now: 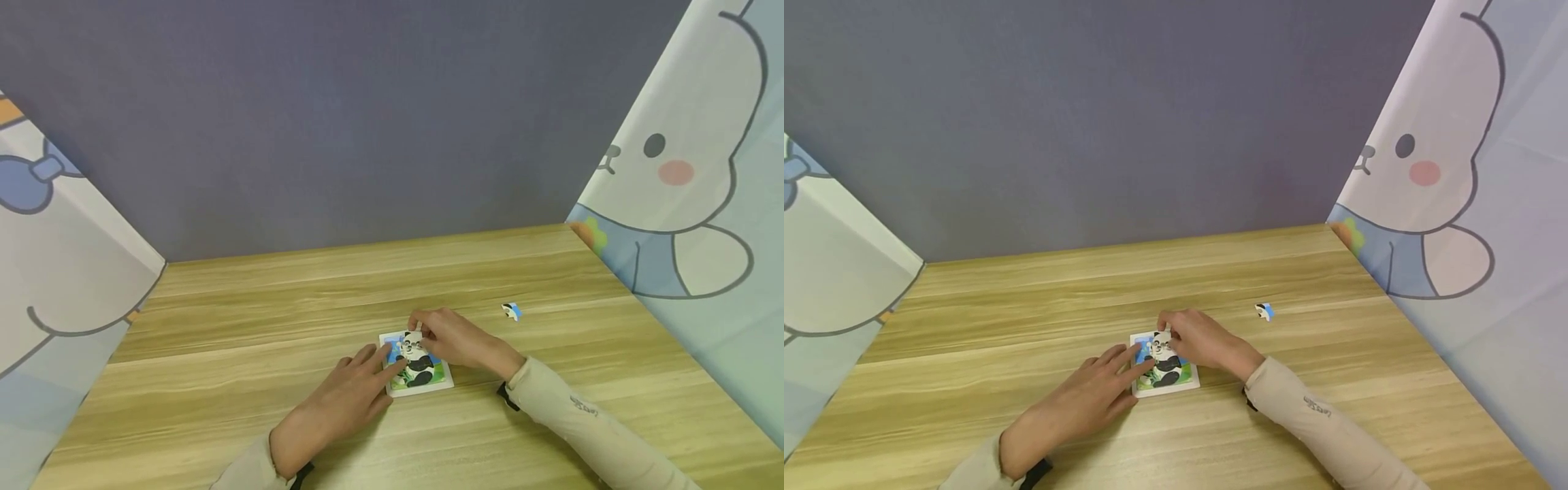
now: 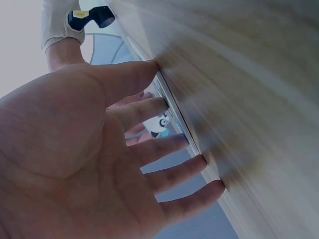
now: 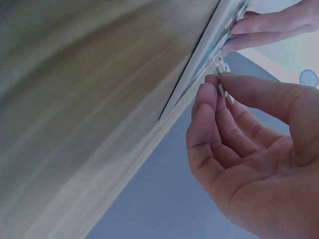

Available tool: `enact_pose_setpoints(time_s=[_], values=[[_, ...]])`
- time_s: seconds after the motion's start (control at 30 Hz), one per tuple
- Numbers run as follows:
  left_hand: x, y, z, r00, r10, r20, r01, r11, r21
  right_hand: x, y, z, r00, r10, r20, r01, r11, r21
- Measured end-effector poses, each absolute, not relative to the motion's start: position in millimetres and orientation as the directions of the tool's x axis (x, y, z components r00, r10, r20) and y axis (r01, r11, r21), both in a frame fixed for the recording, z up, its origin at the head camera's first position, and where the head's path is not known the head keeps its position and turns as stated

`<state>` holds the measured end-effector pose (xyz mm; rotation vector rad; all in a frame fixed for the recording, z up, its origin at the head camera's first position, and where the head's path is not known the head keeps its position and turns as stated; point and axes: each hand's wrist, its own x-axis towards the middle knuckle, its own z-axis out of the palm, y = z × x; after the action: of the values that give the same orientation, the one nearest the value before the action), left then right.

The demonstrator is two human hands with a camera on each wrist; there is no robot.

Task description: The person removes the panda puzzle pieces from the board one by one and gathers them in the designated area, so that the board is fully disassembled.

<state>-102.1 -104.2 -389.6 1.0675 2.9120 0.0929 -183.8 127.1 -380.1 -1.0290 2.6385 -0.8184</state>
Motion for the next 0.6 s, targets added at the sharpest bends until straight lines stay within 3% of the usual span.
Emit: enact_pose_setpoints(time_s=[0.33,0.6], values=[[-97,-102,-395,-0.782,0.623,-0.033,0.620,0.781,0.072,-185,139,-378,-0.723,-0.679,0.126,-0.616,0.553,-0.561],[-100,-102,-395,-0.783,0.622,-0.003,0.621,0.782,0.052,-190,160,-369,-0.765,-0.622,0.168,-0.596,0.584,-0.552]])
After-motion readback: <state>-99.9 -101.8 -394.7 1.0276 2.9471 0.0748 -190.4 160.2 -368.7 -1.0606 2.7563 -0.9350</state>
